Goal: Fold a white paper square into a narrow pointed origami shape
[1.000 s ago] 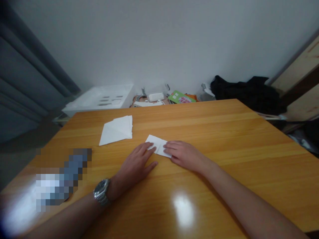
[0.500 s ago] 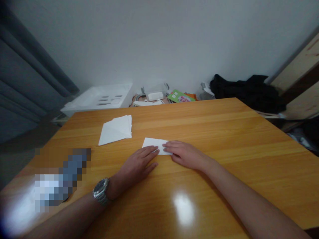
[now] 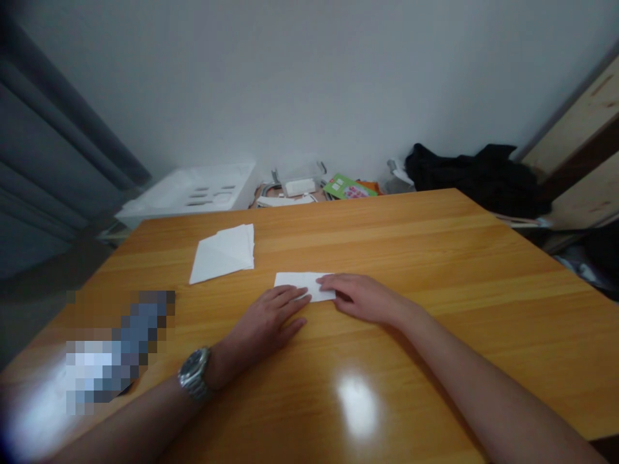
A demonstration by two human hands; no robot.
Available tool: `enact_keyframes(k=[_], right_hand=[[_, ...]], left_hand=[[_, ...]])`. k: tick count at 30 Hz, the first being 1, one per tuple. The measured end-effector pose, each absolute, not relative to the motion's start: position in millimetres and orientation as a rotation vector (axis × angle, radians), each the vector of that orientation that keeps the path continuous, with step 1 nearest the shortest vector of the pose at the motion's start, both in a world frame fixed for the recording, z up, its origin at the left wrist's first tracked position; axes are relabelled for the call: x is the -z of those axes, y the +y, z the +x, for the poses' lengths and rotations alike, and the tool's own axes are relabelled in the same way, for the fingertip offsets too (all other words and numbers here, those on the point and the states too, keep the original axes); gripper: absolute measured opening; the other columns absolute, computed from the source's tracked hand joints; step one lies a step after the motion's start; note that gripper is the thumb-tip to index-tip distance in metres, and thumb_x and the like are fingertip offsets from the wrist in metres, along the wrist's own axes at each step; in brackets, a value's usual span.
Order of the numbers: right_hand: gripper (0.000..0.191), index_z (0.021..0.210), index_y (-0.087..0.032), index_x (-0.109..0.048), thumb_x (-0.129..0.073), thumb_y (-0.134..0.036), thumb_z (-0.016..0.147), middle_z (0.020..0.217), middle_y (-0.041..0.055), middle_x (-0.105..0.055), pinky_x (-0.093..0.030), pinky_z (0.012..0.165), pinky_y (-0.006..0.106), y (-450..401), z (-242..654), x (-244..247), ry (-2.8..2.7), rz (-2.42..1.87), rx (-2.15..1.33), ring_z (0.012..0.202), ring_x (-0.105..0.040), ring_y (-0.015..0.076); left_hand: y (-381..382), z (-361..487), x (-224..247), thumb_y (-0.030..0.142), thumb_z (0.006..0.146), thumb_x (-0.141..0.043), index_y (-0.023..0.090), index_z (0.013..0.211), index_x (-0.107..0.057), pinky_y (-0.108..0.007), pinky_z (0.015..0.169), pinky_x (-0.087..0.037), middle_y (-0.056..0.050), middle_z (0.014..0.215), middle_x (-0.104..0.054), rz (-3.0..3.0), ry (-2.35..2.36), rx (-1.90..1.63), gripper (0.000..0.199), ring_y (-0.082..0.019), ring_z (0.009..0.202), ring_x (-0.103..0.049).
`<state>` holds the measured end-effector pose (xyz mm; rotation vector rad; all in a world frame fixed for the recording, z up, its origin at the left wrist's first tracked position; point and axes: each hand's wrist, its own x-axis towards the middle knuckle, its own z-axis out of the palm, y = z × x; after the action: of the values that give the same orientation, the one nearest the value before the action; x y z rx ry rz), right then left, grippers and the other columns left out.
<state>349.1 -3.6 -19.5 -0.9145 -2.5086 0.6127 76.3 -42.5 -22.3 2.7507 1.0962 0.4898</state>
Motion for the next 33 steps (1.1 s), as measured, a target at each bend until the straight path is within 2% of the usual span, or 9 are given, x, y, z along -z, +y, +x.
enact_keyframes(k=[5, 13, 19, 26, 33], right_hand=[[0.041, 0.125, -0.026, -0.063, -0.057, -0.011, 0.087, 0.138, 0.0060, -0.064, -0.051, 0.105, 0.043, -2.5, 350.6, 20.3, -2.480, -0.925, -0.640, 0.122, -0.063, 0.0217], [0.033, 0.118, -0.026, -0.067, -0.057, -0.012, 0.089, 0.140, 0.0068, -0.062, -0.047, 0.109, 0.045, 1.1, 354.1, 19.9, -2.511, -0.840, -0.638, 0.128, -0.059, 0.0213], [0.041, 0.125, -0.026, -0.065, -0.059, -0.011, 0.087, 0.142, 0.0068, -0.060, -0.046, 0.111, 0.043, 3.2, 357.4, 19.1, -2.510, -0.841, -0.700, 0.129, -0.058, 0.0210], [0.024, 0.117, -0.025, -0.067, -0.057, -0.026, 0.095, 0.136, 0.0066, -0.065, -0.049, 0.107, 0.042, 2.4, 356.5, 19.6, -2.439, -0.911, -0.736, 0.123, -0.063, 0.0209], [0.018, 0.104, -0.024, -0.070, -0.055, -0.033, 0.098, 0.122, 0.0062, -0.071, -0.051, 0.100, 0.039, 3.9, 353.8, 16.7, -2.387, -0.934, -0.778, 0.112, -0.066, 0.0204]], left_hand=[[-43.1, 75.4, 22.0, 0.031, 0.097, -0.057, 0.023, 0.132, -0.061, -0.048, 0.109, -0.046, -0.008, 0.141, -0.059, 2.740, 1.079, -0.515, 0.036, -0.027, 0.127, -0.054], [-44.6, 75.4, 25.1, 0.033, 0.098, -0.056, 0.022, 0.134, -0.060, -0.046, 0.112, -0.044, -0.010, 0.143, -0.056, 2.719, 1.093, -0.508, 0.038, -0.027, 0.131, -0.052], [-43.8, 74.7, 25.4, 0.032, 0.098, -0.055, 0.022, 0.135, -0.059, -0.046, 0.111, -0.044, -0.010, 0.144, -0.055, 2.726, 1.095, -0.475, 0.038, -0.026, 0.129, -0.053], [-43.7, 75.5, 24.8, 0.032, 0.099, -0.054, 0.020, 0.135, -0.059, -0.045, 0.112, -0.045, -0.010, 0.142, -0.058, 2.718, 1.077, -0.490, 0.038, -0.025, 0.128, -0.056], [-45.0, 76.4, 22.5, 0.034, 0.097, -0.057, 0.020, 0.135, -0.059, -0.046, 0.111, -0.044, -0.010, 0.143, -0.057, 2.729, 1.021, -0.474, 0.040, -0.027, 0.130, -0.054]])
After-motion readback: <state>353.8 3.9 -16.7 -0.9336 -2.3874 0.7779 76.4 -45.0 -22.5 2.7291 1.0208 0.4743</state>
